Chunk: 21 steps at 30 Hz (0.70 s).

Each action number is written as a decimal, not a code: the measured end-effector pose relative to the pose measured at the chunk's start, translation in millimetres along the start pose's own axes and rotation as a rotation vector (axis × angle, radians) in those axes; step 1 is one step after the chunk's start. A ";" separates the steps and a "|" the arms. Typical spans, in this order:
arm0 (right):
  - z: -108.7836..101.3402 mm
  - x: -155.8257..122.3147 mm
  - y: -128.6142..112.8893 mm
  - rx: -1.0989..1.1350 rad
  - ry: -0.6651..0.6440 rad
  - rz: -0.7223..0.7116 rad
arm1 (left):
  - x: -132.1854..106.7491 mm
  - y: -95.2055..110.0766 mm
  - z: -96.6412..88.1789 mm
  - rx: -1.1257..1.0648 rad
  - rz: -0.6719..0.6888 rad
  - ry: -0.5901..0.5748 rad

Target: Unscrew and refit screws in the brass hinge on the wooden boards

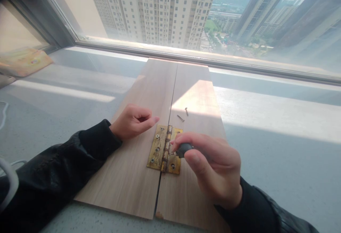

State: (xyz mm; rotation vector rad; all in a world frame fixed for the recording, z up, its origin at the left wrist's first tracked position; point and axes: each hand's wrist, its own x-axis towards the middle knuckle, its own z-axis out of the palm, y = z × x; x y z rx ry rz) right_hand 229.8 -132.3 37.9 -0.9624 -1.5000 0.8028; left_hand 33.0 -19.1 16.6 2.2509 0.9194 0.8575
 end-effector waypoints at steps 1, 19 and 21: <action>-0.3 -0.2 0.6 0.004 -0.002 0.001 | 0.1 0.1 -0.2 0.000 -0.001 0.002; -9.8 7.2 5.5 0.106 -0.154 0.053 | -1.2 1.5 -1.4 -0.018 -0.025 -0.009; -11.2 8.2 5.2 0.097 -0.167 0.060 | -0.4 1.1 -1.5 -0.013 -0.023 -0.008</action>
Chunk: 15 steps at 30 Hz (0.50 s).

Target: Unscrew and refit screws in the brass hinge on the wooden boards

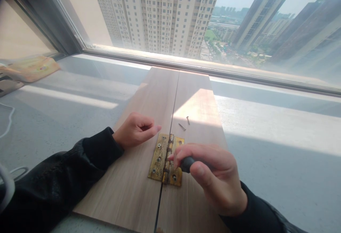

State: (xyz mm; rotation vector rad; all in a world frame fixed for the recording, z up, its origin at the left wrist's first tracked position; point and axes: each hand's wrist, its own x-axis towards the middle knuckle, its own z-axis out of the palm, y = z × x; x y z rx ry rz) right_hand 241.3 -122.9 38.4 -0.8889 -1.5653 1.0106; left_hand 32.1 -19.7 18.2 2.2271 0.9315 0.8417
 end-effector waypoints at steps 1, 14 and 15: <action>0.0 0.2 -0.9 -0.002 0.005 0.004 | 0.2 -0.3 0.1 0.002 0.003 -0.002; 36.7 -18.4 -23.6 0.085 0.075 0.114 | -1.0 -1.9 1.3 0.025 -0.009 -0.016; 36.7 -17.3 -23.7 0.092 0.073 0.120 | -0.9 -2.1 1.3 0.024 -0.008 -0.017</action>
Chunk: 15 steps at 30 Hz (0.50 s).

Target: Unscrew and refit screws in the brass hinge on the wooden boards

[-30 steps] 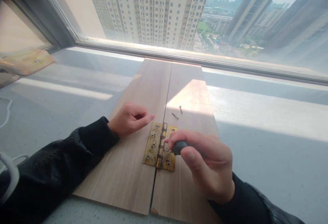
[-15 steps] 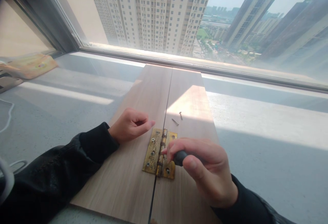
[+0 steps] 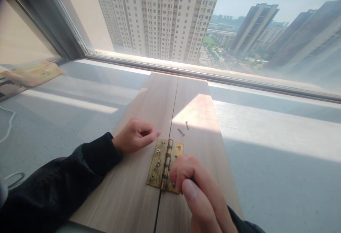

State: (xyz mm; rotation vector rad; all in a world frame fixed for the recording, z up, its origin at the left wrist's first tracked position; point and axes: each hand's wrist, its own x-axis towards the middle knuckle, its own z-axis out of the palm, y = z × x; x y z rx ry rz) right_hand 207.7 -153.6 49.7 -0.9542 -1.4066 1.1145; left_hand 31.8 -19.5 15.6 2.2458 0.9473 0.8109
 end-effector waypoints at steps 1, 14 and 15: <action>-0.5 1.7 -0.3 0.009 -0.006 0.001 | 0.2 -0.1 0.0 -0.001 0.000 0.001; -18.2 19.1 -1.1 0.027 -0.310 0.084 | -0.2 0.9 -0.2 -0.007 0.001 0.010; -18.6 18.2 -1.5 0.021 -0.305 0.105 | 0.0 0.9 0.0 -0.010 0.002 0.011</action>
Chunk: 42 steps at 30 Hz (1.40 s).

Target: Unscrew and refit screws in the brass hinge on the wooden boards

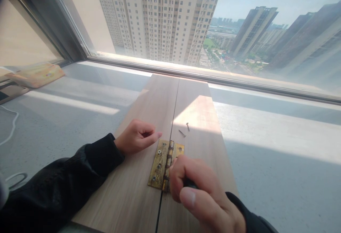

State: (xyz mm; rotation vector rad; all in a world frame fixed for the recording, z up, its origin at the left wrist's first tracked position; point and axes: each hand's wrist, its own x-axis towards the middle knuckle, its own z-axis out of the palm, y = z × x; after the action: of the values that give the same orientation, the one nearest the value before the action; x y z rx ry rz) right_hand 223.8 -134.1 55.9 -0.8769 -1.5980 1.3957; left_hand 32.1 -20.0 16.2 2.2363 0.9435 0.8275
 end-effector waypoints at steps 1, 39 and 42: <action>-0.1 -0.5 -0.5 -0.010 0.008 0.011 | 0.2 0.0 0.2 -0.003 0.001 0.000; -17.2 5.5 -0.8 -0.480 0.261 -0.182 | -0.4 -1.8 1.8 -0.015 -0.042 -0.024; -13.7 1.2 5.3 -0.522 0.344 -0.222 | 0.0 -2.3 1.9 -0.021 -0.035 -0.017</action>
State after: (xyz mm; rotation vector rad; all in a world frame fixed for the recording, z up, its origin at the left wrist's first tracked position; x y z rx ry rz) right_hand 235.7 -126.6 51.5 -1.1267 -1.7448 0.6330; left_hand 32.5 -19.1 13.4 2.1991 0.9590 0.7977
